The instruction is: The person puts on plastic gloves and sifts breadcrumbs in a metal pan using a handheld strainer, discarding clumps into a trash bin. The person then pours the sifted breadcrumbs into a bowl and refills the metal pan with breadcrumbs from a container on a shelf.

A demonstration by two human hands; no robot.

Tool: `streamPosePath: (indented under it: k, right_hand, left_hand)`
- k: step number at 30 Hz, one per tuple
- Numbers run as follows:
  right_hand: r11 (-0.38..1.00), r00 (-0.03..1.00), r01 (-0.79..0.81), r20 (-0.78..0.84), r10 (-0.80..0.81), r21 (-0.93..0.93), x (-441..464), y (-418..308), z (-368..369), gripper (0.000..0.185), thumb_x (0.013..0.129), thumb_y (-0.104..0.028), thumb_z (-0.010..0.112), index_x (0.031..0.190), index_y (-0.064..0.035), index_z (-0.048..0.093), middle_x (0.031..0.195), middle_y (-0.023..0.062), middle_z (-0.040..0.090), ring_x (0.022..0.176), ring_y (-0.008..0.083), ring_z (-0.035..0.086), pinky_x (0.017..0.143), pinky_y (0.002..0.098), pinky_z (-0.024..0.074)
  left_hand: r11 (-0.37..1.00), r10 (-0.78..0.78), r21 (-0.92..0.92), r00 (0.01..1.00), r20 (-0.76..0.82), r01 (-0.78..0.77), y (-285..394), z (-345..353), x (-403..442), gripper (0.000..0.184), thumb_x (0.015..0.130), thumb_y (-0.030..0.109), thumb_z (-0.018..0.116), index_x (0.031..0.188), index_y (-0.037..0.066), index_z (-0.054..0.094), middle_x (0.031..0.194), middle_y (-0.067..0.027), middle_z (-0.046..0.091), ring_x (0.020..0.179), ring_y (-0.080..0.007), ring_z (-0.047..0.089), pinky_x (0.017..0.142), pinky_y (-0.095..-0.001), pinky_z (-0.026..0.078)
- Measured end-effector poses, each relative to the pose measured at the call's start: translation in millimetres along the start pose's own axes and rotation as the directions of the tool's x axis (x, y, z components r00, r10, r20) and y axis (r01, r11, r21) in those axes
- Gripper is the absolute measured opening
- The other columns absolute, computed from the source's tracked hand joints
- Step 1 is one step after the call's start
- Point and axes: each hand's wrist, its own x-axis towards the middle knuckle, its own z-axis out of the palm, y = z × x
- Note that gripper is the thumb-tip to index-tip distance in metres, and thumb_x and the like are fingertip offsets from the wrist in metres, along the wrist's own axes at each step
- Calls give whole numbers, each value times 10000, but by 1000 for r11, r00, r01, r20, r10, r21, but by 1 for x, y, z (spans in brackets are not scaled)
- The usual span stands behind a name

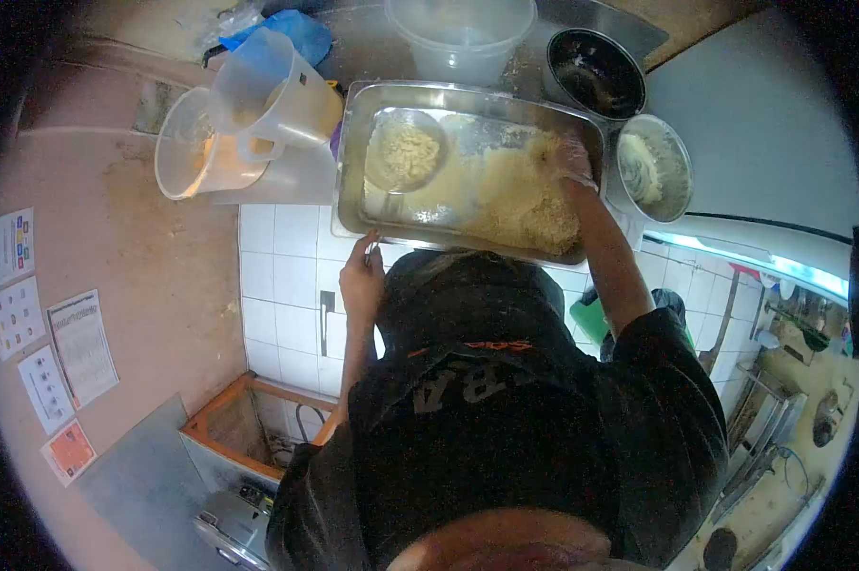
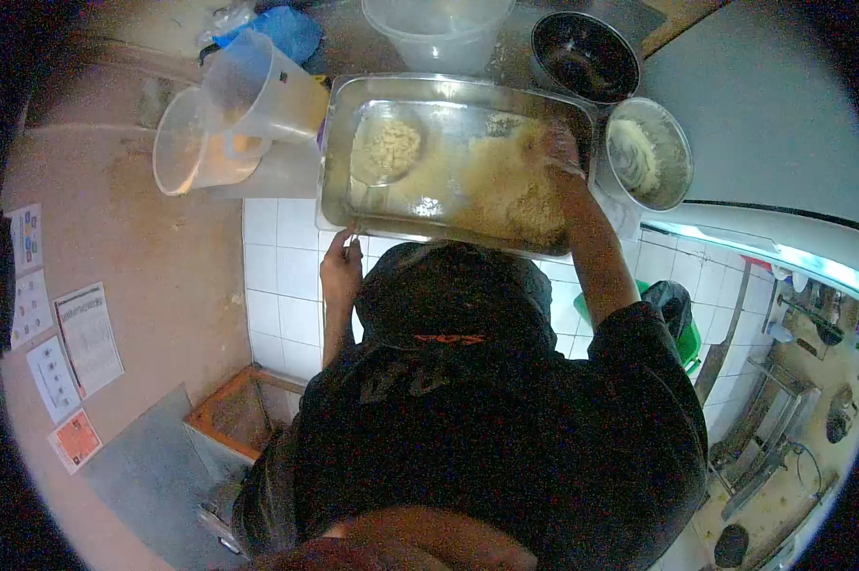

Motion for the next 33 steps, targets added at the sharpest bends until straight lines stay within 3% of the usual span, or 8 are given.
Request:
streamPosePath:
  k: [7,11,18,23,25,28,30,33]
  right_hand:
    - [780,973,-230,125,194,582,-2,-32,-72,611,761,-414,700,1241,-54,581,1263,134,582,1088,269,598,930,397,477]
    - [346,962,-190,244,-121,919,-3,-135,-164,574,730,-259,789,1209,-32,567,1113,105,633,992,247,625,879,381,511]
    - [557,942,169,32,-333,813,0,-244,-185,291,803,-195,654,1086,-127,678,1184,185,608,1075,332,592,970,416,455]
    - [467,855,482,-281,-436,742,6,-232,-153,255,865,-160,555,1086,-148,680,1238,161,594,1107,332,579,1000,412,433]
    - [395,802,576,-404,-439,716,12,-215,-149,256,874,-153,535,1086,-146,679,1229,159,602,1095,327,585,1003,399,432]
    - [-30,954,-154,141,-266,988,31,-182,-142,245,867,-175,532,1059,-149,682,1189,136,627,1071,328,594,948,403,474]
    - [604,997,-8,52,-56,797,47,-160,-138,169,920,-210,555,1000,-138,685,1014,94,682,892,218,649,837,400,531]
    - [858,962,197,75,-263,475,58,-160,-120,179,933,-252,534,1024,-157,655,886,68,665,787,215,648,779,401,535]
  left_hand:
    - [999,-17,53,995,102,11,3,-4,-6,322,905,182,585,1227,194,600,759,-186,662,698,-388,647,638,-438,500]
    - [1000,6,25,997,79,-8,1,5,-8,318,908,189,581,1225,199,601,854,-196,680,744,-390,655,661,-434,512]
    - [999,6,34,994,110,-10,13,6,-7,311,909,170,575,1217,198,607,789,-197,665,717,-379,655,641,-439,504]
    - [994,-91,61,994,57,88,5,4,-8,324,907,161,576,1227,201,605,741,-196,648,664,-361,648,613,-425,494]
    - [992,125,-19,992,32,-124,-12,7,-8,326,907,150,575,1230,192,603,704,-194,628,621,-345,627,593,-415,478]
    - [999,-42,14,999,32,42,-5,-1,-12,299,933,204,577,1229,158,592,634,-107,597,569,-189,558,582,-340,461]
    - [1000,-19,-21,999,47,20,-14,1,-12,286,924,176,574,1208,158,601,662,-146,608,585,-257,585,582,-366,468]
    - [993,8,-115,998,59,-1,-20,1,-13,266,916,141,567,1179,152,604,692,-190,619,593,-333,609,569,-399,471]
